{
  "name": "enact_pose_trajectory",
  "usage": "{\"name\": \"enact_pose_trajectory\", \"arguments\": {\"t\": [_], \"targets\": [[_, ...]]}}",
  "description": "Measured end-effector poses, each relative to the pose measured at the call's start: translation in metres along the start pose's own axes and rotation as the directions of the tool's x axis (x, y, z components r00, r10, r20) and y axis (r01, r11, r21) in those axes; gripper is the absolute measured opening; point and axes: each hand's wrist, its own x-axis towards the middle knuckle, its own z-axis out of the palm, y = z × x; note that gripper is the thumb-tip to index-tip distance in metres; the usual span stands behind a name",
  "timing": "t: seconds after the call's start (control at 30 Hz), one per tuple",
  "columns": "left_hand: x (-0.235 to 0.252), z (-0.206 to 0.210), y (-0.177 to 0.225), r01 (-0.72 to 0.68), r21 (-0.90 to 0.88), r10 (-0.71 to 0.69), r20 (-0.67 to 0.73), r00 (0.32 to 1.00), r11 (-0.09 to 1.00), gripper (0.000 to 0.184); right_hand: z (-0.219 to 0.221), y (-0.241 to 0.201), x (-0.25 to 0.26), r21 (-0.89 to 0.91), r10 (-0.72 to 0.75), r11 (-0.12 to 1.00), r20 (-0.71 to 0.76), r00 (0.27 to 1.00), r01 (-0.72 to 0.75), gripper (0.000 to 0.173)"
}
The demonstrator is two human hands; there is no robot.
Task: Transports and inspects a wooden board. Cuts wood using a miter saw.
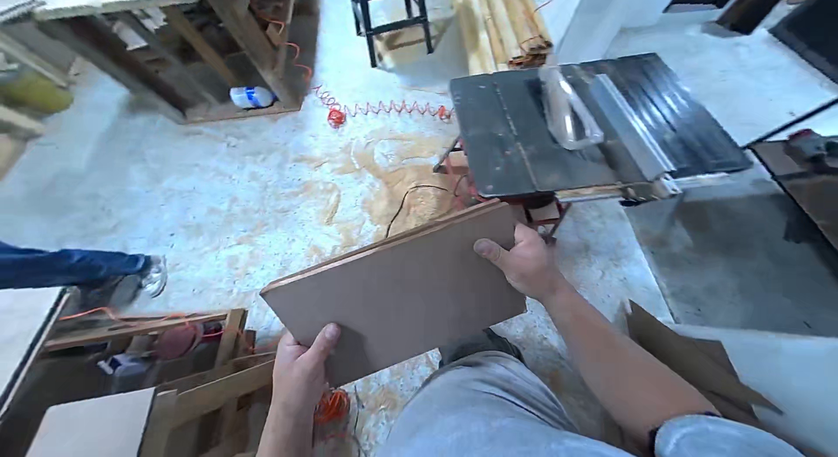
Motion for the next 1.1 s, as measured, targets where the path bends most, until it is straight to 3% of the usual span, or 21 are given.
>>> {"name": "enact_pose_trajectory", "arguments": {"t": [0.07, 0.17, 0.23, 0.33, 0.47, 0.6, 0.67, 0.73, 0.77, 0.83, 0.93, 1.1], "targets": [[0.046, -0.031, 0.002, 0.009, -0.011, -0.010, -0.082, 0.997, 1.000, 0.048, 0.046, -0.002, 0.061, 0.000, -0.022, 1.000, 0.081, 0.996, 0.022, 0.051], [0.132, -0.070, 0.015, 0.106, 0.042, -0.094, -0.224, 0.970, 0.993, 0.046, 0.111, -0.004, 0.170, 0.044, -0.130, 0.992, 0.282, 0.951, 0.122, 0.069], [0.197, -0.098, 0.027, 0.248, 0.057, -0.221, -0.300, 0.928, 0.967, 0.041, 0.161, -0.004, 0.248, 0.051, -0.155, 0.988, 0.337, 0.929, 0.146, 0.053], [0.290, -0.142, 0.056, 0.360, 0.023, -0.326, -0.368, 0.871, 0.933, 0.036, 0.242, -0.007, 0.359, -0.021, 0.052, 0.999, 0.379, 0.924, -0.048, 0.028], [0.375, -0.214, 0.096, 0.224, -0.054, -0.229, -0.355, 0.906, 0.973, 0.057, 0.357, -0.004, 0.491, -0.138, 0.367, 0.930, 0.407, 0.836, -0.341, 0.030], [0.445, -0.273, 0.086, 0.092, -0.006, -0.084, -0.468, 0.880, 0.996, 0.068, 0.481, 0.009, 0.597, -0.172, 0.462, 0.886, 0.383, 0.800, -0.430, 0.035], [0.498, -0.301, 0.079, 0.115, 0.137, 0.003, -0.652, 0.758, 0.984, 0.059, 0.544, 0.005, 0.638, -0.195, 0.477, 0.878, 0.410, 0.777, -0.437, 0.033], [0.561, -0.341, 0.076, 0.121, 0.275, 0.160, -0.804, 0.572, 0.954, 0.039, 0.605, 0.004, 0.676, -0.189, 0.485, 0.872, 0.447, 0.752, -0.451, 0.030], [0.592, -0.363, 0.074, 0.096, 0.337, 0.247, -0.830, 0.500, 0.937, 0.036, 0.633, 0.005, 0.693, -0.171, 0.485, 0.870, 0.461, 0.743, -0.462, 0.028], [0.656, -0.410, 0.081, 0.040, 0.436, 0.379, -0.820, 0.429, 0.899, 0.035, 0.686, 0.001, 0.727, -0.124, 0.493, 0.860, 0.458, 0.740, -0.496, 0.026], [0.750, -0.475, 0.107, 0.018, 0.475, 0.427, -0.807, 0.408, 0.880, 0.041, 0.752, -0.018, 0.780, -0.107, 0.526, 0.840, 0.408, 0.747, -0.532, 0.031], [0.899, -0.571, 0.146, 0.030, 0.571, 0.480, -0.715, 0.508, 0.820, 0.056, 0.849, -0.036, 0.886, 0.015, 0.490, 0.855, 0.309, 0.815, -0.519, 0.030]]}}
